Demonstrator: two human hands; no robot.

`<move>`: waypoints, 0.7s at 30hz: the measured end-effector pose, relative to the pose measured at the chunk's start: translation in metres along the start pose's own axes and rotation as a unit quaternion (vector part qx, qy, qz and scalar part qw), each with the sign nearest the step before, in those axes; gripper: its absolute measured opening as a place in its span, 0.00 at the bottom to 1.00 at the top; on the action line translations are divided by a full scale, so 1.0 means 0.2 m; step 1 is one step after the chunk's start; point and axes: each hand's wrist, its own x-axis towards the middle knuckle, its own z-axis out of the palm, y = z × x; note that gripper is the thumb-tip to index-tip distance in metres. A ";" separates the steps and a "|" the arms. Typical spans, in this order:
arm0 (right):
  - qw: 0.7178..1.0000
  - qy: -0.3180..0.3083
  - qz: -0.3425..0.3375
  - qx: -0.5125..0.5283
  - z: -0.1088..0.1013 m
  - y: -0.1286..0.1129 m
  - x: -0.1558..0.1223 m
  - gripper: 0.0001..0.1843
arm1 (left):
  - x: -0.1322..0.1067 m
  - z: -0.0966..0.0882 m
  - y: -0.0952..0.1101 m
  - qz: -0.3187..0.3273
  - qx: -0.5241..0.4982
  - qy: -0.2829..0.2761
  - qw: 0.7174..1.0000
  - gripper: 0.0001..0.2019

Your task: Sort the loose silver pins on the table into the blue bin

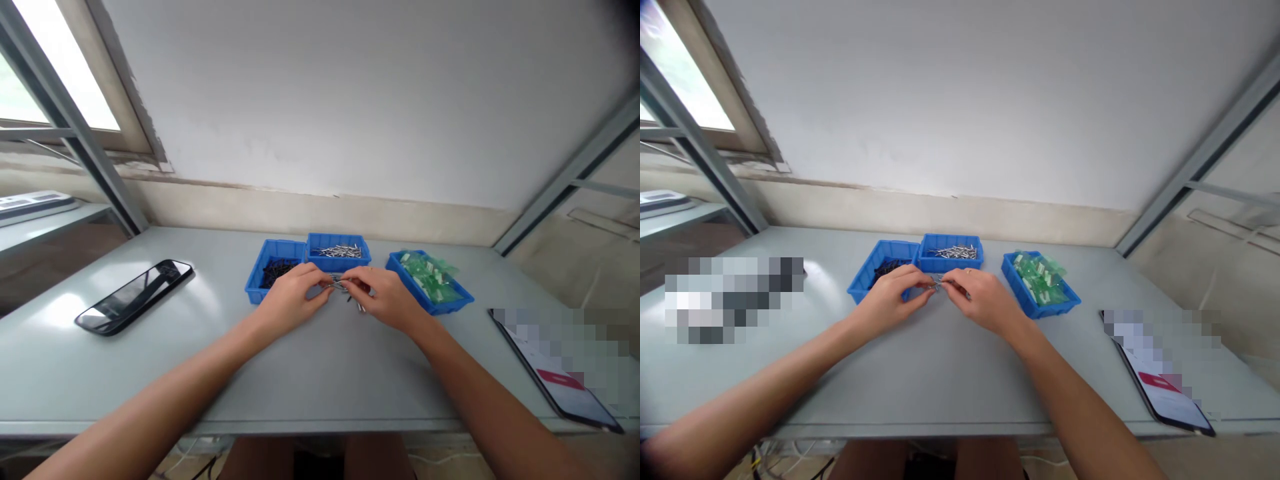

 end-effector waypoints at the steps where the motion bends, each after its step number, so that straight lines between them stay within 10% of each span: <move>1: 1.000 0.006 -0.011 0.004 0.00 0.00 0.00 0.09 | 0.00 0.00 0.00 0.004 0.001 -0.007 1.000 0.06; 11: 0.998 0.046 -0.027 0.015 0.02 -0.02 -0.01 0.07 | 0.00 -0.01 0.01 0.003 -0.015 -0.006 1.000 0.06; 21: 0.999 -0.043 0.006 0.005 0.03 -0.01 0.00 0.09 | 0.02 -0.04 0.04 0.001 -0.049 0.045 0.998 0.05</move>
